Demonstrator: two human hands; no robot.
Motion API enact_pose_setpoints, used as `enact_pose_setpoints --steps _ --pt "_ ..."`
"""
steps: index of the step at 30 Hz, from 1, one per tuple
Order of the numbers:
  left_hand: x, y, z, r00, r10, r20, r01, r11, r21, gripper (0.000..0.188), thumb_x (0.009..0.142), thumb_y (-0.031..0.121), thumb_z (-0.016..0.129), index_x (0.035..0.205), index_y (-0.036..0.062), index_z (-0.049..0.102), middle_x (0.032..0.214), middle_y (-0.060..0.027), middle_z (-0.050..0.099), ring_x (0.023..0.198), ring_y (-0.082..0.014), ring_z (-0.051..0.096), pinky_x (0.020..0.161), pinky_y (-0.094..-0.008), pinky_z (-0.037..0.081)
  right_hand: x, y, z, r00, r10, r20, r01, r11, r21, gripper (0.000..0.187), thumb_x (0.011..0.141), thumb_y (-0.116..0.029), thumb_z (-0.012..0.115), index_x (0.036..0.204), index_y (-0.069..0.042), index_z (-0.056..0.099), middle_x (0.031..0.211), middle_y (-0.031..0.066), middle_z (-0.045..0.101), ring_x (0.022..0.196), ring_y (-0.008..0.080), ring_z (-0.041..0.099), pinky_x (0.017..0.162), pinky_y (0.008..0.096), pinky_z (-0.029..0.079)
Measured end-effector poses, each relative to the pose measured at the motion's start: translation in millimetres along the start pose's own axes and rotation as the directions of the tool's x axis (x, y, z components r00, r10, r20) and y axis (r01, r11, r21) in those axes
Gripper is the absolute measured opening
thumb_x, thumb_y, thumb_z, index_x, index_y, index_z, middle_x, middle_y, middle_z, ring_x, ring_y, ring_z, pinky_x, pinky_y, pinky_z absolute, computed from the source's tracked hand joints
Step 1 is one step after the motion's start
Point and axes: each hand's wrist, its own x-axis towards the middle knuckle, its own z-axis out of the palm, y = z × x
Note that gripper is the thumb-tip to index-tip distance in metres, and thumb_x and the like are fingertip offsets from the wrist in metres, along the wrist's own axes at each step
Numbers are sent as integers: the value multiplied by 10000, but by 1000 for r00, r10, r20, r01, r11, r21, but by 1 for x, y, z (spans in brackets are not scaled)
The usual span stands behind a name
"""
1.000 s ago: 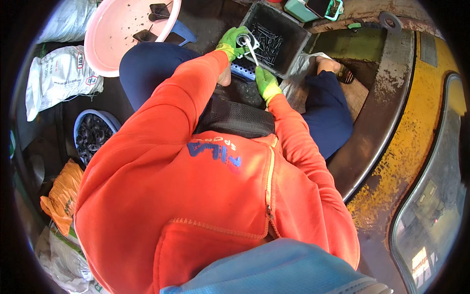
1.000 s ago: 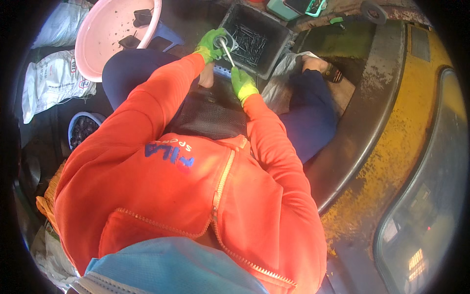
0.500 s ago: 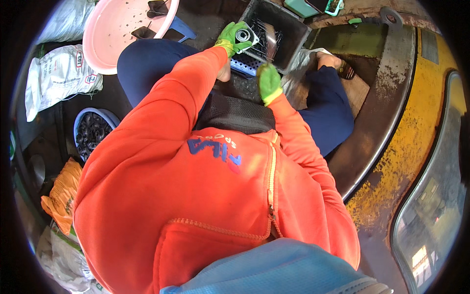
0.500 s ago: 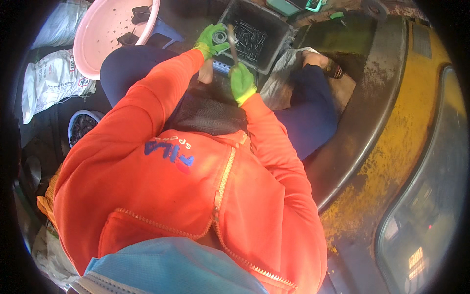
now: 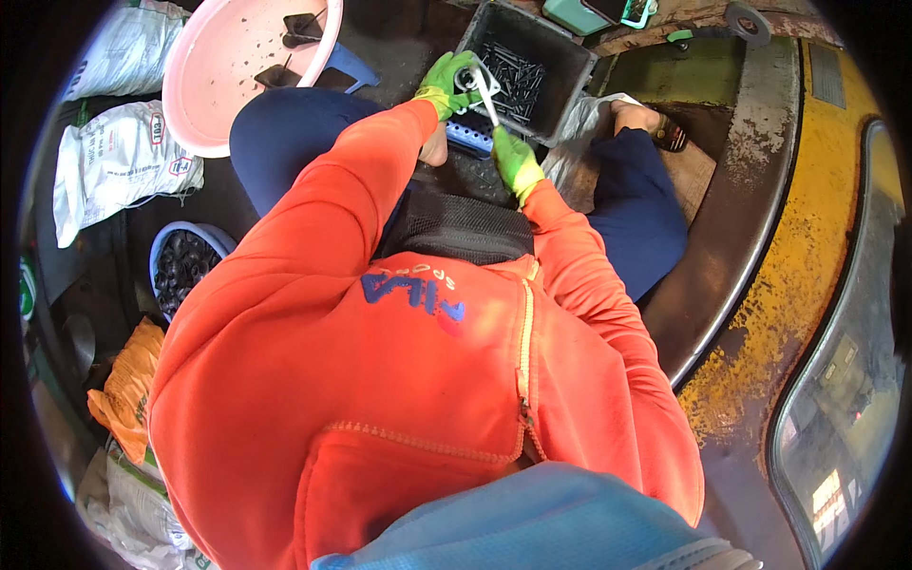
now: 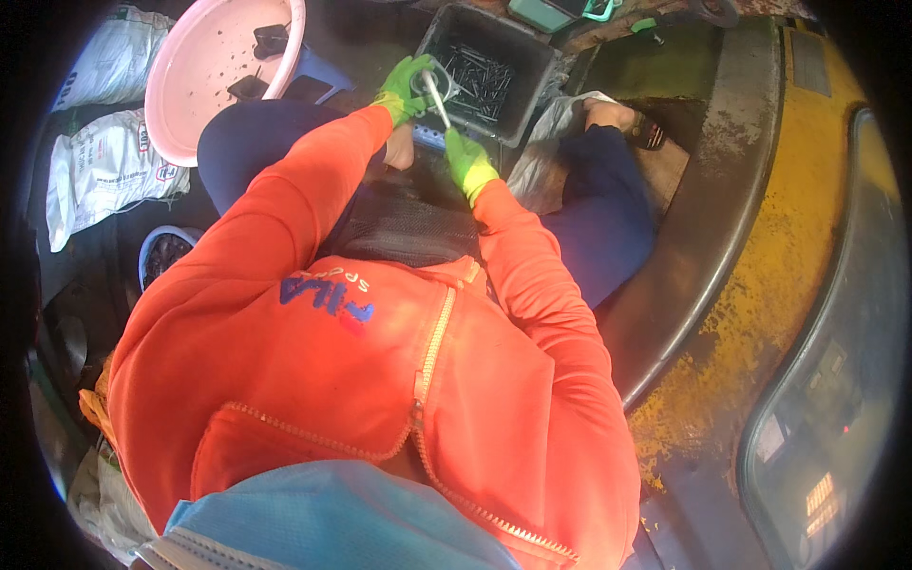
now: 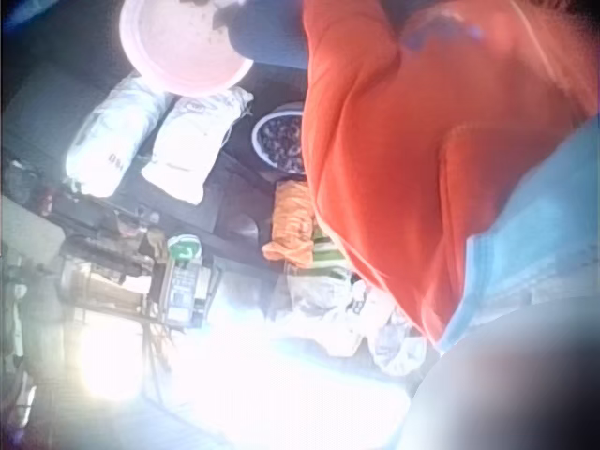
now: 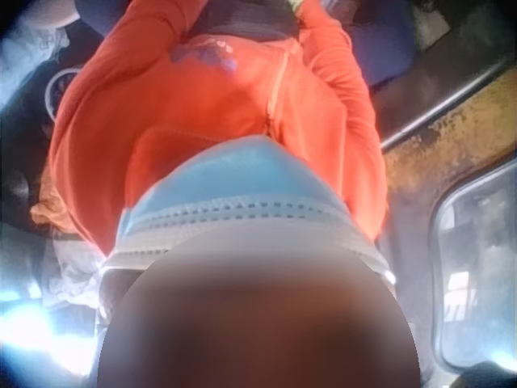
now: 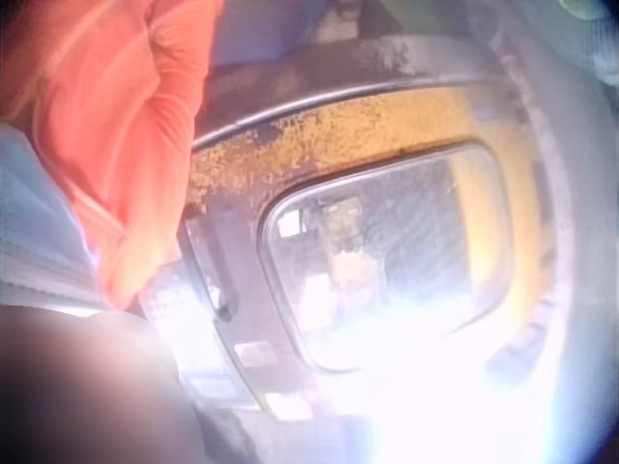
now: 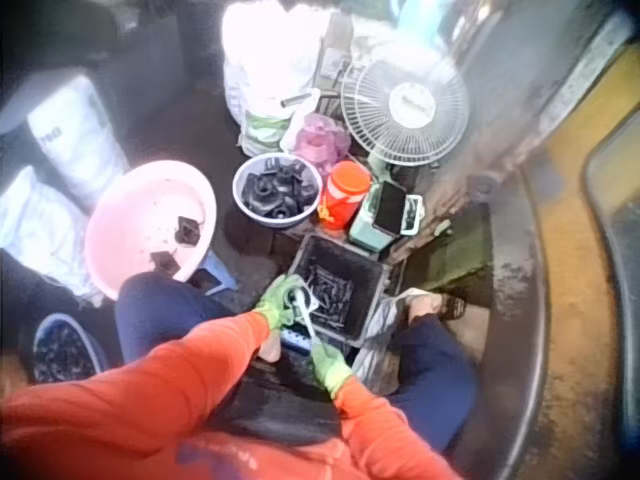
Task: The person sits on the floor and uses a metal tool to scrape and clean small black metal parts. They repeatedly pick up parts, scrape them, and place them into a white bowl. The person also inspects the parts by holding them up to the camera.
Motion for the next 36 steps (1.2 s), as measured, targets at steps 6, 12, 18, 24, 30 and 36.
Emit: enact_pose_setpoints --steps 6,12,18,24,30,36 --pt "-1 -3 3 999 -21 -27 21 1000 9 761 606 346 818 1272 146 508 1330 -113 493 1289 -365 371 1074 -425 309 2 5 1 977 -212 9 212 969 -127 450 948 -455 449 679 -103 522 595 5 486 463 118 378 457 284 296" --pt "-2 -1 1 1000 -8 -16 8 1000 0 743 608 359 808 1260 150 520 1347 -144 471 1308 -371 345 1079 -416 309 6 10 2 997 62 -39 -57 992 112 463 935 -462 464 636 -111 510 533 -19 432 463 100 347 455 266 276" --pt "0 -1 0 999 43 -10 -43 999 -14 678 634 361 786 1222 132 538 1384 -87 453 1309 -392 330 1086 -448 281 13 12 -9 921 361 149 -358 933 -46 484 930 -482 420 744 -59 565 586 40 505 523 161 468 513 320 359" --pt "-1 -3 1 998 65 -17 -64 998 29 651 646 354 783 1209 140 536 1386 -70 454 1308 -386 336 1085 -442 292 18 6 -5 980 200 19 -186 938 -291 503 923 -488 422 964 -23 609 738 144 613 665 259 583 642 382 452" --pt "1 -9 7 998 60 -25 -60 998 30 714 647 322 786 1279 160 497 1330 -105 497 1290 -369 370 1088 -419 295 -15 -19 -11 898 -428 -98 360 846 -392 474 934 -443 376 886 -15 574 913 263 603 900 447 572 758 480 434" --pt "-1 -10 5 994 98 -40 -97 995 38 739 634 333 801 1285 169 493 1343 -104 489 1298 -398 347 1079 -432 302 -5 -24 -10 992 4 -129 -66 875 -479 443 946 -390 402 1007 -2 607 945 245 620 898 421 583 754 429 446"
